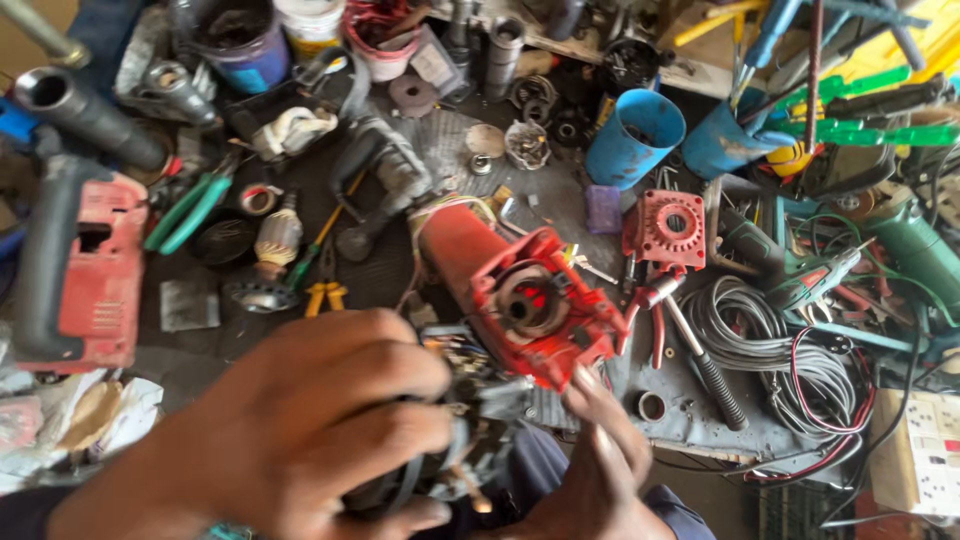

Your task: The person tests a red power tool with a clamp multimeter at a cluttered workbench, then disassembles it, using a screwdriver to remove screws and a hammer to tap components, handling the housing, rotor and other internal parts by hand.

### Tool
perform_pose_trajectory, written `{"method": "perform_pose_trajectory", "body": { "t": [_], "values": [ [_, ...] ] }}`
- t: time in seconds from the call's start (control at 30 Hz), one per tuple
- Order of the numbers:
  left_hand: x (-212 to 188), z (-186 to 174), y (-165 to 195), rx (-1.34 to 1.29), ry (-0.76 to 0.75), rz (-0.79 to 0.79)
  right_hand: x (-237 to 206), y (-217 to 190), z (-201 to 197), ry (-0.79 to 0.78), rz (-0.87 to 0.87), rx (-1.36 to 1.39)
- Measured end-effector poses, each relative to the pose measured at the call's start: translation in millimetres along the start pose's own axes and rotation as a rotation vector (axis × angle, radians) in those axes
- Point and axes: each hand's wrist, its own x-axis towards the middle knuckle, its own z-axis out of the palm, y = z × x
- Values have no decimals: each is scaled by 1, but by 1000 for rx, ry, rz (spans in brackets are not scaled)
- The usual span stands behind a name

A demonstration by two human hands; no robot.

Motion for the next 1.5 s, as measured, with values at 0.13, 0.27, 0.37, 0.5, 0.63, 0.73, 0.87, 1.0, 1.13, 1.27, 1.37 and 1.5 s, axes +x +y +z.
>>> {"method": "perform_pose_trajectory", "body": {
  "t": [0.13, 0.27, 0.37, 0.5, 0.63, 0.73, 0.87, 1.0, 1.13, 1.27, 1.37, 1.5],
  "values": [
    [-28, -14, 9, 58, 82, 10, -12, -24, 23, -822, -691, -427],
    [-54, -17, 8, -60, 70, -57, -38, -25, 37, -933, -466, -379],
    [-76, -15, -3, -196, -33, -153, -59, -15, 37, -962, -352, -380],
    [-97, -8, -14, -206, -33, -141, -82, 3, 26, -988, -185, -371],
    [-107, -4, -18, -297, -74, -180, -101, 14, 17, -956, -128, -364],
    [-113, 0, -20, -350, -91, -172, -111, 16, 13, -941, -99, -331],
    [-126, 10, -26, -208, -48, -161, -110, 16, 10, -987, 19, -352],
    [-147, 25, -55, -298, 111, -388, -97, 20, 2, -1043, 60, -473],
    [-179, 49, -87, -830, 478, -777, -87, 20, -13, -1010, 134, -691],
    [-193, 79, -94, -377, 706, -761, -88, 28, -37, -987, 294, -675],
    [-183, 92, -88, -287, 781, -761, -91, 39, -49, -962, 283, -678],
    [-164, 109, -80, -217, 714, -700, -82, 18, -33, -980, 209, -595]
  ]
}}
